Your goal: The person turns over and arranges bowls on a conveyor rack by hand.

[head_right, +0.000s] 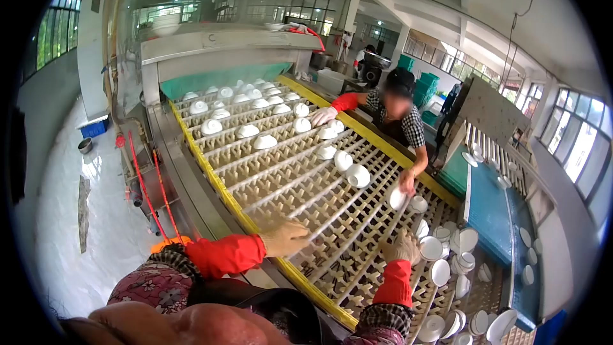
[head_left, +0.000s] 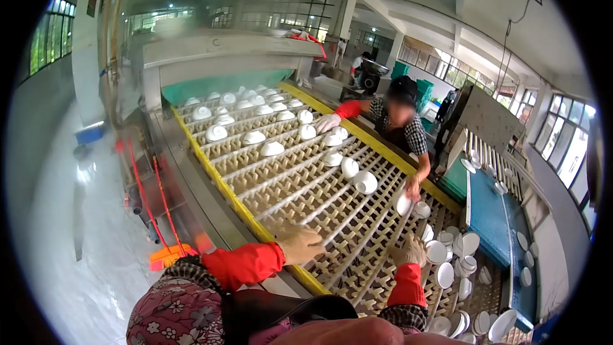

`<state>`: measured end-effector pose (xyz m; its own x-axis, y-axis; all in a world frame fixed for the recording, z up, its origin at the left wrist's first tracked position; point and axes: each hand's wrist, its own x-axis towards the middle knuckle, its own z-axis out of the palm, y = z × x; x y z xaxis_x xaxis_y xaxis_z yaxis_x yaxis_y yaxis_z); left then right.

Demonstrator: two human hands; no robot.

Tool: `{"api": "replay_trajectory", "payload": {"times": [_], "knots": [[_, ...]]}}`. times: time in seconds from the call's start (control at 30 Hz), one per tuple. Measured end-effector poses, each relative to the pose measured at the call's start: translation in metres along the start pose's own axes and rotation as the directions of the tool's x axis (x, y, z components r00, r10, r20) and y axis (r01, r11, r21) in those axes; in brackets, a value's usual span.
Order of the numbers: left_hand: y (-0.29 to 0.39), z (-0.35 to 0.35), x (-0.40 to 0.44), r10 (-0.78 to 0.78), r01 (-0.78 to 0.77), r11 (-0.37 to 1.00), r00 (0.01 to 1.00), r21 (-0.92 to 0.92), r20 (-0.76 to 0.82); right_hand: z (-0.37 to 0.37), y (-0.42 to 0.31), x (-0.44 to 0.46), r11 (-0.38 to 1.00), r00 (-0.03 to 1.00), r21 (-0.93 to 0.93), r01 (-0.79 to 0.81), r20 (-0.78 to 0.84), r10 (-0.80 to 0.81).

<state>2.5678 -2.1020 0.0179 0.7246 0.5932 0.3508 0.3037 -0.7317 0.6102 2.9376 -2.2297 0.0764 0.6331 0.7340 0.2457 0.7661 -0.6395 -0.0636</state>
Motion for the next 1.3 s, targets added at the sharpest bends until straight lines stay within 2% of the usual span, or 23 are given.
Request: {"api": "replay_trajectory", "payload": {"times": [0.03, 0.17, 0.23, 0.3, 0.4, 0.47, 0.5, 0.6, 0.63, 0.67, 0.7, 0.73, 0.77, 0.8, 0.83, 0.9, 0.93, 0.97, 1.03, 1.07, 1.13, 1.23, 1.3], "knots": [[0.008, -0.006, 0.000, -0.061, 0.062, 0.997, 0.998, -0.037, 0.034, 0.001, 0.011, 0.008, 0.996, 0.992, 0.080, -0.042, 0.123, 0.032], [0.020, -0.018, -0.008, -0.087, 0.087, 0.996, 0.996, 0.004, -0.014, 0.057, 0.045, 0.024, 0.969, 0.973, -0.141, 0.201, -0.089, -0.215], [0.029, -0.020, -0.011, -0.043, 0.044, 0.999, 0.996, 0.014, -0.080, 0.053, 0.039, 0.017, 0.994, 0.994, -0.032, 0.107, 0.020, -0.107], [0.022, -0.015, -0.008, -0.050, 0.056, 0.997, 0.993, 0.060, -0.107, 0.081, 0.052, 0.011, 0.941, 0.904, 0.067, 0.331, -0.308, -0.296], [0.065, -0.028, -0.002, 0.043, -0.033, 0.936, 0.999, 0.350, -0.021, 0.039, 0.031, -0.016, 0.819, 0.953, 0.492, 0.295, -0.209, -0.217], [0.093, -0.028, 0.005, 0.196, -0.175, 0.884, 0.981, 0.433, -0.004, -0.031, -0.003, -0.049, 0.717, 0.960, 0.697, 0.002, 0.200, -0.197], [0.103, -0.026, 0.008, 0.297, -0.255, 0.854, 0.955, 0.453, -0.023, -0.050, -0.016, -0.061, 0.648, 0.879, 0.757, -0.080, 0.360, -0.312], [0.118, -0.016, 0.014, 0.475, -0.421, 0.747, 0.880, 0.515, 0.030, -0.060, -0.037, -0.068, 0.538, 0.751, 0.833, 0.128, 0.273, -0.602], [0.121, -0.012, 0.013, 0.506, -0.459, 0.712, 0.860, 0.531, 0.065, -0.078, -0.031, -0.074, 0.591, 0.751, 0.667, 0.454, 0.071, -0.657], [0.121, -0.007, 0.013, 0.522, -0.497, 0.643, 0.841, 0.582, 0.142, -0.073, -0.026, -0.069, 0.599, 0.868, 0.757, 0.260, 0.089, -0.489], [0.113, 0.000, 0.012, 0.533, -0.553, 0.631, 0.818, 0.543, 0.214, -0.082, -0.014, -0.063, 0.624, 0.932, 0.741, 0.246, -0.004, -0.363], [0.101, 0.010, 0.011, 0.542, -0.604, 0.620, 0.791, 0.501, 0.283, -0.042, 0.007, -0.036, 0.606, 0.897, 0.661, 0.442, -0.340, -0.283], [0.095, 0.015, 0.009, 0.548, -0.648, 0.611, 0.760, 0.454, 0.349, -0.029, 0.031, -0.020, 0.706, 0.830, 0.502, 0.500, -0.510, -0.225], [0.104, 0.010, 0.008, 0.475, -0.608, 0.656, 0.793, 0.447, 0.382, -0.059, 0.041, -0.014, 0.849, 0.947, 0.465, 0.252, -0.298, -0.119], [0.113, 0.005, 0.006, 0.398, -0.563, 0.696, 0.819, 0.446, 0.412, -0.030, 0.073, 0.005, 0.866, 0.860, 0.379, 0.325, -0.500, -0.104], [0.116, 0.007, 0.002, 0.235, -0.422, 0.793, 0.878, 0.440, 0.418, -0.027, 0.109, 0.008, 0.963, 0.948, 0.262, -0.058, -0.287, 0.135], [0.092, 0.024, -0.001, 0.393, -0.466, 0.815, 0.881, 0.345, 0.263, 0.000, 0.137, 0.013, 0.984, 0.917, 0.123, -0.132, -0.363, 0.168], [0.085, 0.030, -0.002, 0.311, -0.376, 0.869, 0.920, 0.321, 0.237, 0.010, 0.160, 0.015, 0.965, 0.946, 0.080, -0.251, -0.191, 0.262], [0.078, 0.037, -0.005, 0.127, -0.176, 0.948, 0.973, 0.264, 0.192, -0.002, 0.180, 0.003, 0.851, 0.906, 0.314, -0.420, 0.090, 0.413], [0.086, 0.027, -0.002, -0.117, 0.054, 0.976, 0.947, 0.211, 0.299, 0.010, 0.185, 0.001, 0.905, 0.929, 0.260, -0.337, -0.061, 0.364], [0.066, 0.020, 0.001, 0.193, -0.248, 0.863, 0.967, 0.440, 0.167, 0.048, 0.196, 0.002, 0.976, 0.918, 0.110, -0.187, -0.333, 0.213], [0.026, -0.008, 0.003, 0.157, -0.147, 0.855, 0.987, 0.497, 0.021, 0.069, 0.212, -0.002, 0.999, 0.996, 0.029, -0.041, -0.079, 0.043], [0.023, -0.052, 0.007, 0.126, -0.056, 0.848, 0.987, 0.526, -0.097, 0.059, 0.206, -0.016, 0.995, 0.993, 0.082, -0.049, -0.105, 0.058]]}}
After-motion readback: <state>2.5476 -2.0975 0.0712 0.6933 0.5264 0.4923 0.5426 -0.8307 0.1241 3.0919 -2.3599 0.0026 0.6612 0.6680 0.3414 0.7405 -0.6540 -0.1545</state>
